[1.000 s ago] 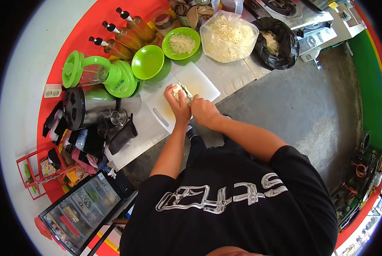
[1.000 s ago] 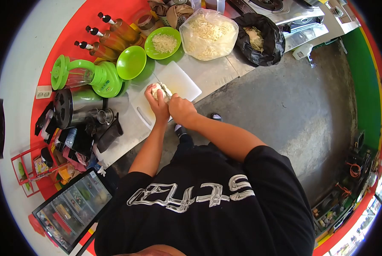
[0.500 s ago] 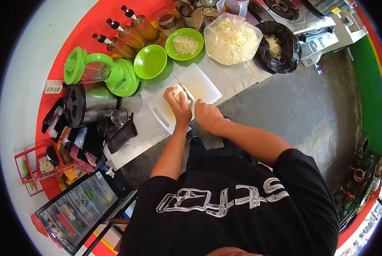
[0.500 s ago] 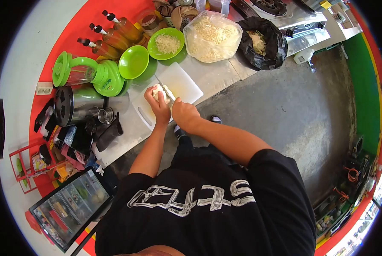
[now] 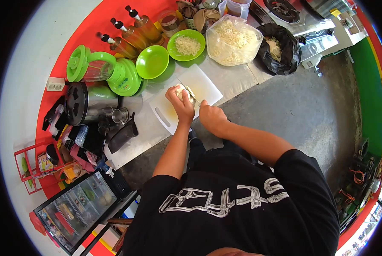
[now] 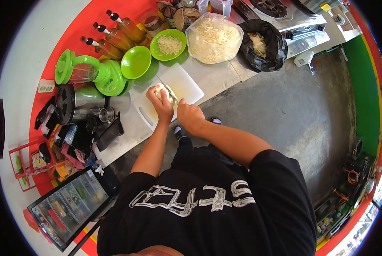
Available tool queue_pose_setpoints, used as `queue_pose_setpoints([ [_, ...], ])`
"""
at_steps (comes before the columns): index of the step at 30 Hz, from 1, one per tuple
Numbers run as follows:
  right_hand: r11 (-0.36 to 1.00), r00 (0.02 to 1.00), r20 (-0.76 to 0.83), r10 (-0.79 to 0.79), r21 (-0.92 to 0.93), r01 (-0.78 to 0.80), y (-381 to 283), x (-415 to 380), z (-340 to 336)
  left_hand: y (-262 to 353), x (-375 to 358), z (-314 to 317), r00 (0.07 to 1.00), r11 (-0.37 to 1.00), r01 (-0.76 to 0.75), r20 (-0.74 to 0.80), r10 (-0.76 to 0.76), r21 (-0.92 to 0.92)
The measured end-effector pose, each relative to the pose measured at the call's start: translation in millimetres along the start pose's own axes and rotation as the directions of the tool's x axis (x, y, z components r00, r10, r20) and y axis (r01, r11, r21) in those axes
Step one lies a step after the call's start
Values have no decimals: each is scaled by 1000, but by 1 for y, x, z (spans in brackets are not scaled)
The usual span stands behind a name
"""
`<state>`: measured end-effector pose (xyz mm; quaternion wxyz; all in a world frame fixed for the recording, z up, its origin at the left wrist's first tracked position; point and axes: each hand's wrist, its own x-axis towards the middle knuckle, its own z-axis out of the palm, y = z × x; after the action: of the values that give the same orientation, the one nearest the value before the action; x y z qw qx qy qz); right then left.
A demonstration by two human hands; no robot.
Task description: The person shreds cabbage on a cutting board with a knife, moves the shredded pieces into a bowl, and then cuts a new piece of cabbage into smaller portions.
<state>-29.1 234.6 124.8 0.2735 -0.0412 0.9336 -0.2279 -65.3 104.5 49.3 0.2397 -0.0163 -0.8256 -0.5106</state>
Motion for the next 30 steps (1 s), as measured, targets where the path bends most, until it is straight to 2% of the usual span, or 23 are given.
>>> queue_pose_setpoints([
  [6, 999, 996, -80, -33, 34, 36, -6, 34, 7, 2, 6, -1, 1000, 999, -1, 6, 1, 33],
  [8, 998, 995, -81, -57, 5, 57, -1, 33, 7, 4, 7, -4, 998, 999, -8, 61, 6, 34],
  [10, 996, 993, -83, -87, -22, 86, 2, 26, 5, 3, 6, -6, 999, 1000, -5, 53, 3, 29],
  [14, 994, 997, -45, -58, -97, 53, -3, 6, 6, 0, 3, -7, 1000, 1000, -8, 12, 8, -30],
  [16, 994, 999, -39, -26, -111, 21, -4, 8, 8, 0, 3, -5, 1000, 1000, -26, -4, 26, 0],
  [21, 995, 981, -171, -91, -49, 84, -3, 40, 22, 1, 4, -4, 999, 998, -31, -8, 31, 50],
  [25, 990, 983, -143, -117, -100, 104, 1, 32, 17, 0, 8, -7, 999, 998, -35, 16, 35, 50],
  [30, 991, 996, -90, -28, -131, 16, 3, 17, 13, 3, 7, -5, 1000, 998, -19, -8, 20, 55],
])
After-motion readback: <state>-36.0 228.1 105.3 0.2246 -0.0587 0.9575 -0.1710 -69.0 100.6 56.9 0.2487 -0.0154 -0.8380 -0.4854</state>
